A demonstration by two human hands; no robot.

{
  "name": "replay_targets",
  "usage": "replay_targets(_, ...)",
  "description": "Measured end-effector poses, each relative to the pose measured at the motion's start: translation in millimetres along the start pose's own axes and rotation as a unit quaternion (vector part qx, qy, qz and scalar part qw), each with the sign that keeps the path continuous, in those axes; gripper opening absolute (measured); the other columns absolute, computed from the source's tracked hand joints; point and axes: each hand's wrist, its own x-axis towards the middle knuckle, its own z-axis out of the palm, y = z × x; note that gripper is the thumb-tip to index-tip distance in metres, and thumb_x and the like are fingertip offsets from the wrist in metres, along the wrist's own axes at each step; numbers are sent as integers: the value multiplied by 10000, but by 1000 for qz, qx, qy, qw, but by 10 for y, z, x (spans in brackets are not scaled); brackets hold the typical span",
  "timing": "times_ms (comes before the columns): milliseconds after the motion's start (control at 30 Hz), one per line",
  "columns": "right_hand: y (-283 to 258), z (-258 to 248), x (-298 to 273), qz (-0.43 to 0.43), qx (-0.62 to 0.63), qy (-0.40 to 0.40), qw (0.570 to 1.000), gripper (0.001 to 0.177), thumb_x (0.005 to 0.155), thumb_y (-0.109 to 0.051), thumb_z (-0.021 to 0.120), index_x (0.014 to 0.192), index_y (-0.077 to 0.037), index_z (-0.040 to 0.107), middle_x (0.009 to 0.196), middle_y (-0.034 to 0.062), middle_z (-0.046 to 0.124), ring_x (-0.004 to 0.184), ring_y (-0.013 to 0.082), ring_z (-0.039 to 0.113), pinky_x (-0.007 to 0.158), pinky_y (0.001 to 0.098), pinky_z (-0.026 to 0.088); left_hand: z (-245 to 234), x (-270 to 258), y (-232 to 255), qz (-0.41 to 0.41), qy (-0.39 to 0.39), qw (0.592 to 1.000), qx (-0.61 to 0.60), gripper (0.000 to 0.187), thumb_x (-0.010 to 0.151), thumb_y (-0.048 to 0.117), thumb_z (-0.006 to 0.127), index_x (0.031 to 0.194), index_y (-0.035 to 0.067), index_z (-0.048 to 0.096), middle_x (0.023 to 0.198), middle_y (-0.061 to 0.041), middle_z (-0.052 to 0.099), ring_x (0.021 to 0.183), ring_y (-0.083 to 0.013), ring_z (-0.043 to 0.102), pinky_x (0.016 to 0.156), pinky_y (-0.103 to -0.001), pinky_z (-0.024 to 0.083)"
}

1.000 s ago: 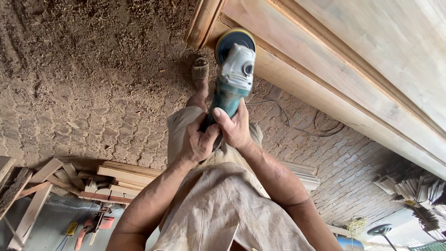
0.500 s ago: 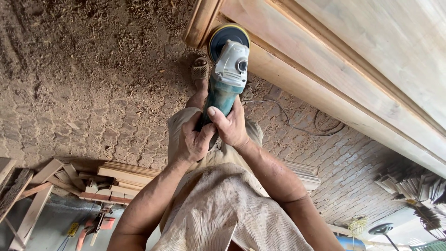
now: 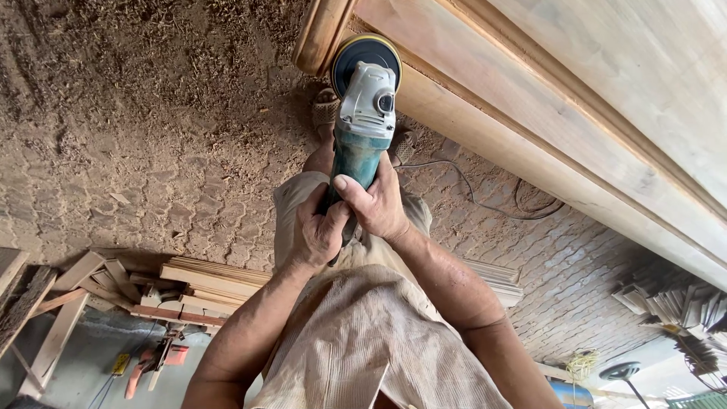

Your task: Sanding a large wooden panel using a hand block and then a power sander.

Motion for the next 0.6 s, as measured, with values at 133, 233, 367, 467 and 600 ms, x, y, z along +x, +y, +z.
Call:
replay_targets(133,-111,-35,43,-1,7,-9,1000,455,835,-377,810,1071,-79,560,834,116,596,787,184,587,662,392,495,45,-22,1,27,-5,1000,6,344,928,327,642,856,-10,649,670,-229,630,655,-258,653,614,-409,556)
replay_targets(233,-131,-95,8,1,2,1,1000,468,828,-372,808,1058,-60,545,814,136,578,764,203,579,642,404,486,119,-46,15,44,-12,999,2,295,947,271,616,824,3,632,647,-188,575,648,-229,612,599,-390,542)
replay_targets(367,62,-203,-164,0,39,39,998,413,855,-331,797,1082,-69,572,824,88,579,779,161,572,614,372,480,336,-106,-312,43,-43,998,12,295,911,284,668,842,-3,668,632,-208,627,607,-275,668,542,-398,541)
replay_targets(467,101,-341,-357,23,29,82,996,394,879,-348,767,1065,-68,563,810,92,585,738,180,568,592,376,466,424,-130,-370,37,-102,994,-8,301,897,310,712,805,27,670,593,-170,619,554,-242,640,488,-356,537)
replay_targets(600,95,-347,-425,31,-24,101,994,400,895,-378,741,1036,-65,536,785,126,579,709,197,563,571,404,457,391,-130,-335,58,-135,989,-5,324,881,333,743,762,56,625,560,-129,584,505,-224,600,426,-328,476)
